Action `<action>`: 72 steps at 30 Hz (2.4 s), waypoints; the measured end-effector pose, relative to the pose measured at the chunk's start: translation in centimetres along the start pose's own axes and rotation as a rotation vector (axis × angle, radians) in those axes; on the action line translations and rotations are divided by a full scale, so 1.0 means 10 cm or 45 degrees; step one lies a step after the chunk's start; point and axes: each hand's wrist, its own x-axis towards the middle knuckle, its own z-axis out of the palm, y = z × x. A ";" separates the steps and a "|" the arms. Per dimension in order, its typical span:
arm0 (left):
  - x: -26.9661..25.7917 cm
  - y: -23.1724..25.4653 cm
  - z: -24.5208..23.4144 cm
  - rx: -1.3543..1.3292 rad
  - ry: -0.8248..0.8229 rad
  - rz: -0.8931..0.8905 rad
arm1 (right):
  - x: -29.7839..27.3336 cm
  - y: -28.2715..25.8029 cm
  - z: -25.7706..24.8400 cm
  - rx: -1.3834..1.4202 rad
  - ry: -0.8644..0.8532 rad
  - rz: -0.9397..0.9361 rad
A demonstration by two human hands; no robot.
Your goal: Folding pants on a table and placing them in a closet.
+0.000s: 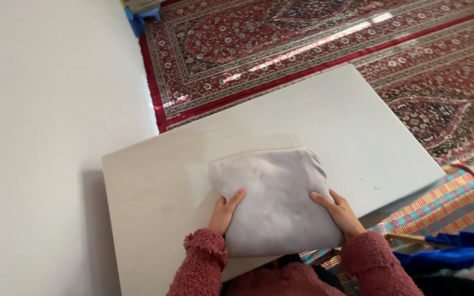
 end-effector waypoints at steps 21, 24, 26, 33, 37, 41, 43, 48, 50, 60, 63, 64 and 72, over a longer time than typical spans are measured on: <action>-0.71 -0.15 2.51 0.376 -0.657 0.149 | -1.20 2.15 -1.90 0.722 0.837 0.068; -0.66 -0.23 2.75 0.459 -0.758 0.144 | -1.45 2.31 -1.89 0.834 0.929 0.117; -0.58 -0.31 3.01 0.535 -0.842 0.167 | -1.53 2.51 -1.92 0.946 0.992 0.158; -0.60 -0.40 3.57 0.768 -1.146 0.110 | -1.77 3.04 -1.71 1.183 1.236 0.254; -0.78 -0.27 3.82 0.909 -1.267 0.041 | -2.10 2.67 -1.61 1.406 1.342 0.369; -0.83 -0.33 4.03 1.071 -1.354 -0.057 | -2.31 2.49 -1.46 1.621 1.420 0.487; -0.91 -0.34 4.12 1.148 -1.410 -0.066 | -2.34 2.53 -1.34 1.668 1.489 0.514; -1.11 -0.60 4.29 1.296 -1.630 -0.049 | -2.55 2.68 -1.01 1.812 1.691 0.551; -1.24 -0.78 4.38 1.307 -1.697 -0.061 | -2.69 2.73 -0.93 1.899 1.751 0.601; -2.46 -1.70 4.57 1.522 -2.007 -0.154 | -3.63 3.46 -0.49 2.067 2.078 0.678; -2.95 -1.96 4.58 1.595 -2.084 -0.160 | -4.01 3.68 -0.38 2.057 2.199 0.712; -3.08 -2.06 4.58 1.590 -2.133 -0.156 | -4.13 3.71 -0.35 2.069 2.259 0.683; -4.04 -2.75 4.78 1.560 -2.362 -0.097 | -5.06 4.03 -0.36 2.071 2.504 0.637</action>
